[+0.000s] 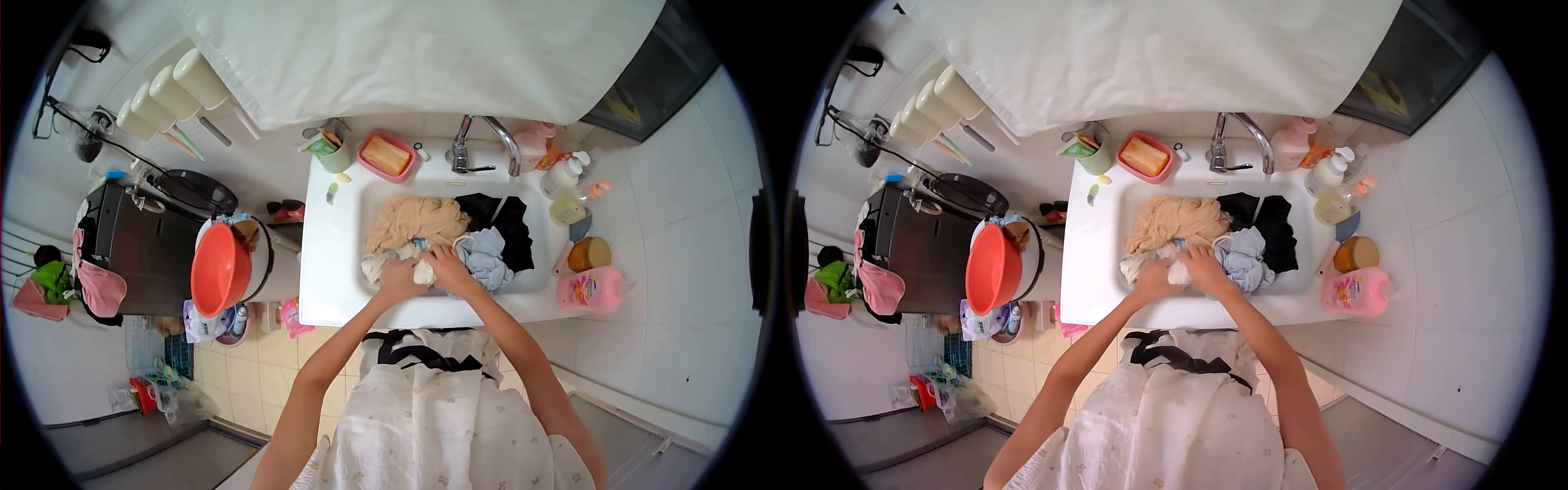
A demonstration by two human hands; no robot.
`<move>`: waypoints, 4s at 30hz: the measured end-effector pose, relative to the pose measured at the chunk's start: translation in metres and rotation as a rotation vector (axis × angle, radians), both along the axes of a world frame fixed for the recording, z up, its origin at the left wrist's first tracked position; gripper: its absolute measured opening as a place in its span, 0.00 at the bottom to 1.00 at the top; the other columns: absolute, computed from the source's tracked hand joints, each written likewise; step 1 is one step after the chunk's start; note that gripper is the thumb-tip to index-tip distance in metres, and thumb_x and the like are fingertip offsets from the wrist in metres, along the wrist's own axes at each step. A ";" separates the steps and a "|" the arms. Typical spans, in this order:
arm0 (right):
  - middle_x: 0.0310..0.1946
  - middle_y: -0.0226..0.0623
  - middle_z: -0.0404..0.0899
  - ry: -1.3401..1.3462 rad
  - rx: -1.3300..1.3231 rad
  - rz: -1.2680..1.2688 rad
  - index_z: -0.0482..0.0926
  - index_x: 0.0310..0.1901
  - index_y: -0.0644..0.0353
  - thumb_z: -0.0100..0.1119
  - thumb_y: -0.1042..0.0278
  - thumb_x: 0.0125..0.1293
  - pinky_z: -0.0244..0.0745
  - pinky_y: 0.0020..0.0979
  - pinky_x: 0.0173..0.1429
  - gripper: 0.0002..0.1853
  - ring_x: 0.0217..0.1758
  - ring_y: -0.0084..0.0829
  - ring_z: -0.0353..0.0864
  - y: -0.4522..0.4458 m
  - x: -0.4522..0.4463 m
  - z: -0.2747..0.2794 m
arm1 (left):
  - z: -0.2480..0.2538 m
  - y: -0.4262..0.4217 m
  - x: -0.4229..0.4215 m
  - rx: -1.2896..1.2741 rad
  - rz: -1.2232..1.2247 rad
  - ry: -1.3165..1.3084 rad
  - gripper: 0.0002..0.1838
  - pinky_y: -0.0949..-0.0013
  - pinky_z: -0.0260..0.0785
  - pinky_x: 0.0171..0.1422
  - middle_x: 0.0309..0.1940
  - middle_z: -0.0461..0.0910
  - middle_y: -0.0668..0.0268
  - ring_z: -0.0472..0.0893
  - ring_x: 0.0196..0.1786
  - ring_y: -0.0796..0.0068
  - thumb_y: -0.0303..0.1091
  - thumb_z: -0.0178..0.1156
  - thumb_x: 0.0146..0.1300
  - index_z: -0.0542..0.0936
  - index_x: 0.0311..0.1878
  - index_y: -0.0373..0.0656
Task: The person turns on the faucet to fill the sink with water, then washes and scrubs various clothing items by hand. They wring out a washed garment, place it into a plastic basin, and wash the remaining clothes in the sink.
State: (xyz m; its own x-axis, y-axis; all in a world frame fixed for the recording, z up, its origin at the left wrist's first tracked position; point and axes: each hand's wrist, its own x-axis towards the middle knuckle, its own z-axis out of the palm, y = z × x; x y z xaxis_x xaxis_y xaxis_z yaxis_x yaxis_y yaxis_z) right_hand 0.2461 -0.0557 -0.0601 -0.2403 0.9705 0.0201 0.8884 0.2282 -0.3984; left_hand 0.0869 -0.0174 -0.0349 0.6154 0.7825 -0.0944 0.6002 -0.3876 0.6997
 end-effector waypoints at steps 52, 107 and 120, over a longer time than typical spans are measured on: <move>0.24 0.48 0.76 -0.482 0.050 0.562 0.78 0.31 0.64 0.57 0.74 0.39 0.59 0.27 0.25 0.12 0.28 0.32 0.76 -0.094 -0.072 0.371 | 0.002 -0.017 -0.001 0.386 -0.336 0.239 0.10 0.61 0.53 0.52 0.32 0.74 0.64 0.70 0.43 0.66 0.36 0.55 0.47 0.76 0.33 0.45; 0.64 0.54 0.39 0.117 -0.401 0.041 0.42 0.62 0.69 0.53 0.30 0.43 0.30 0.51 0.65 0.57 0.67 0.55 0.29 0.012 0.018 -0.066 | -0.060 0.050 0.021 -0.115 -0.257 0.339 0.38 0.42 0.22 0.63 0.63 0.45 0.50 0.39 0.68 0.53 0.55 0.52 0.49 0.55 0.62 0.52; 0.50 0.56 0.65 0.148 -0.370 0.017 0.63 0.53 0.68 0.61 0.54 0.46 0.63 0.38 0.53 0.35 0.54 0.47 0.66 0.022 0.015 -0.027 | -0.067 0.032 0.016 0.144 -0.116 0.214 0.32 0.45 0.24 0.65 0.57 0.60 0.61 0.50 0.65 0.65 0.51 0.54 0.46 0.64 0.58 0.55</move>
